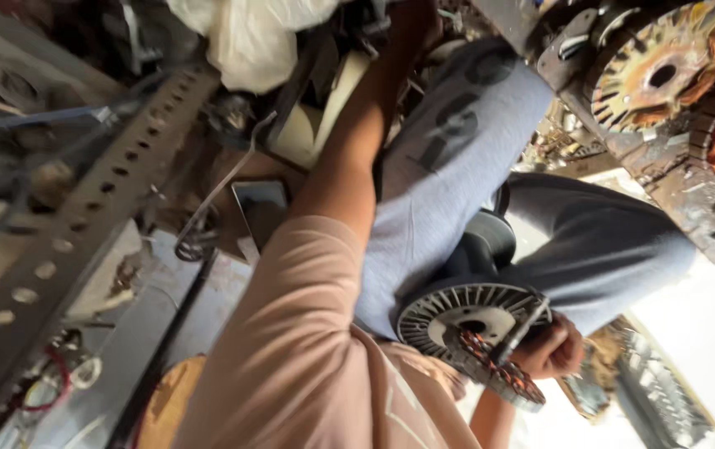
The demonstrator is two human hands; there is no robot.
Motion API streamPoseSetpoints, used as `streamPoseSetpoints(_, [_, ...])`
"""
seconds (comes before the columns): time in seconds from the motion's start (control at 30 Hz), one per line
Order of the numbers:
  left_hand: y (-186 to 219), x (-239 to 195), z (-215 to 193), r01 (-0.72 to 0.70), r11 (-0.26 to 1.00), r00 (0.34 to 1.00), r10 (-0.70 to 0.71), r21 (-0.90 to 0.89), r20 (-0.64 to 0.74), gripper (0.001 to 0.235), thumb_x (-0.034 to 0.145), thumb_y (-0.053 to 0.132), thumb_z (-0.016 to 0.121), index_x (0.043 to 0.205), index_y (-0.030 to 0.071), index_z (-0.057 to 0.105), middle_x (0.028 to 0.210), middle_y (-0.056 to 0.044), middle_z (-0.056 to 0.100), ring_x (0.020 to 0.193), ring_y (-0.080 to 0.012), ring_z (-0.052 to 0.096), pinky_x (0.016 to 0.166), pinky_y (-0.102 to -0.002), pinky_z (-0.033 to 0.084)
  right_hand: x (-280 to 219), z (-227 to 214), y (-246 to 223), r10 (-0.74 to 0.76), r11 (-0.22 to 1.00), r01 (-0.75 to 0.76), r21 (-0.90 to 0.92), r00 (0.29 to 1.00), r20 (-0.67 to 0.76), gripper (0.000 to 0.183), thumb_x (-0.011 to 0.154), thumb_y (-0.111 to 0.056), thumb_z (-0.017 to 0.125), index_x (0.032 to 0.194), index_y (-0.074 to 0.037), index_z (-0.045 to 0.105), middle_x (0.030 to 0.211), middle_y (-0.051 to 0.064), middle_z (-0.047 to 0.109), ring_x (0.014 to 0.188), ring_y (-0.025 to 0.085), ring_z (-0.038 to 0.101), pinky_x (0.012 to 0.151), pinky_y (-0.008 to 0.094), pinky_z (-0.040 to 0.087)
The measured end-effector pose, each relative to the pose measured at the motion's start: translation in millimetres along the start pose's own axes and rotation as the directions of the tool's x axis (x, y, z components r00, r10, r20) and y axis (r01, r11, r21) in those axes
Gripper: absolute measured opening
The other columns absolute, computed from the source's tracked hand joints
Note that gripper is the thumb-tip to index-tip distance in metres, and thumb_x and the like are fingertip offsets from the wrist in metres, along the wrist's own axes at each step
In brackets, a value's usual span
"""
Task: The person prepares a fan motor for repair by handling a coil, picking up a motor base, cleaning the surface with a cloth, and cutting wires with scissors.
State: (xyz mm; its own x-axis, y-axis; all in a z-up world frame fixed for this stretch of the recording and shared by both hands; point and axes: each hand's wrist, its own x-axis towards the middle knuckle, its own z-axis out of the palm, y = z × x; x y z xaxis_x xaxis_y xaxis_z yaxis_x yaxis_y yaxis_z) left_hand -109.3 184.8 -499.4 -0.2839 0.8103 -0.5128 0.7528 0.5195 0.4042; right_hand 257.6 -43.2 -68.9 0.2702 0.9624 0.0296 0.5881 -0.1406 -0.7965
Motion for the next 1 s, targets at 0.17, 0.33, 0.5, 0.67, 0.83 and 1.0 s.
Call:
streamPoseSetpoints(0.17, [-38,32,-48,0.028,0.936,0.944,-0.140,-0.352,-0.299,0.025,0.096,0.039,0.071,0.097,0.015,0.066,0.084,-0.009,0.071,0.077,-0.0234,0.067,0.072,-0.040,0.049,5,12,5,0.003,0.986,-0.003,0.165,1.000,-0.005,0.025,0.115,-0.014,0.061,0.108,0.009,0.064,0.093,0.015,0.071,0.081,0.020,0.067,0.074,0.026,0.055])
streamPoseSetpoints(0.33, [-65,5,-151,0.134,0.730,0.956,-0.273,-0.670,-0.106,0.033,0.102,0.041,0.072,0.119,0.014,0.066,0.099,-0.006,0.074,0.086,-0.0177,0.063,0.077,-0.035,0.040,11,12,18,-0.004,0.972,0.000,0.234,1.000,0.017,0.020,0.114,-0.011,0.059,0.108,0.007,0.064,0.090,0.013,0.070,0.075,0.017,0.066,0.071,0.025,0.053])
streamPoseSetpoints(0.5, [-33,-89,-252,-0.153,0.127,0.964,-0.197,-0.980,-0.176,0.018,0.089,0.015,0.076,0.103,0.006,0.069,0.098,-0.005,0.068,0.085,-0.0175,0.063,0.072,-0.034,0.050,5,12,-5,0.064,0.848,-0.071,0.525,0.997,0.032,0.014,0.113,-0.009,0.064,0.120,0.002,0.060,0.110,0.013,0.066,0.095,0.019,0.064,0.087,0.030,0.056])
streamPoseSetpoints(0.67, [16,-228,-380,-0.211,-0.372,0.969,0.039,-0.904,-0.242,0.010,0.090,0.008,0.072,0.097,0.003,0.067,0.098,-0.009,0.070,0.090,-0.0232,0.067,0.081,-0.039,0.054,21,-50,-35,-0.080,0.826,0.169,0.538,0.979,-0.186,0.013,0.108,-0.003,0.060,0.119,0.004,0.060,0.105,0.014,0.065,0.090,0.021,0.062,0.082,0.031,0.053])
streamPoseSetpoints(0.83, [51,-357,-463,-0.217,-0.438,0.957,0.078,-0.872,-0.278,0.020,0.089,0.006,0.069,0.108,0.003,0.068,0.108,-0.009,0.073,0.101,-0.0242,0.070,0.090,-0.043,0.057,-10,-99,-137,-0.230,0.839,0.375,0.393,0.901,-0.368,0.010,0.105,-0.006,0.059,0.106,0.004,0.062,0.093,0.016,0.069,0.074,0.023,0.067,0.071,0.034,0.058])
streamPoseSetpoints(1.0, [83,-446,-513,-0.036,-0.372,0.889,0.412,-0.928,-0.200,0.037,0.096,0.011,0.071,0.131,0.002,0.063,0.122,-0.008,0.071,0.116,-0.0234,0.067,0.103,-0.042,0.055,-33,-46,-257,-0.481,0.790,0.339,0.511,0.860,0.172,0.086,0.088,-0.006,0.084,0.158,-0.001,0.035,0.160,0.021,0.044,0.144,0.031,0.052,0.123,0.044,0.046])
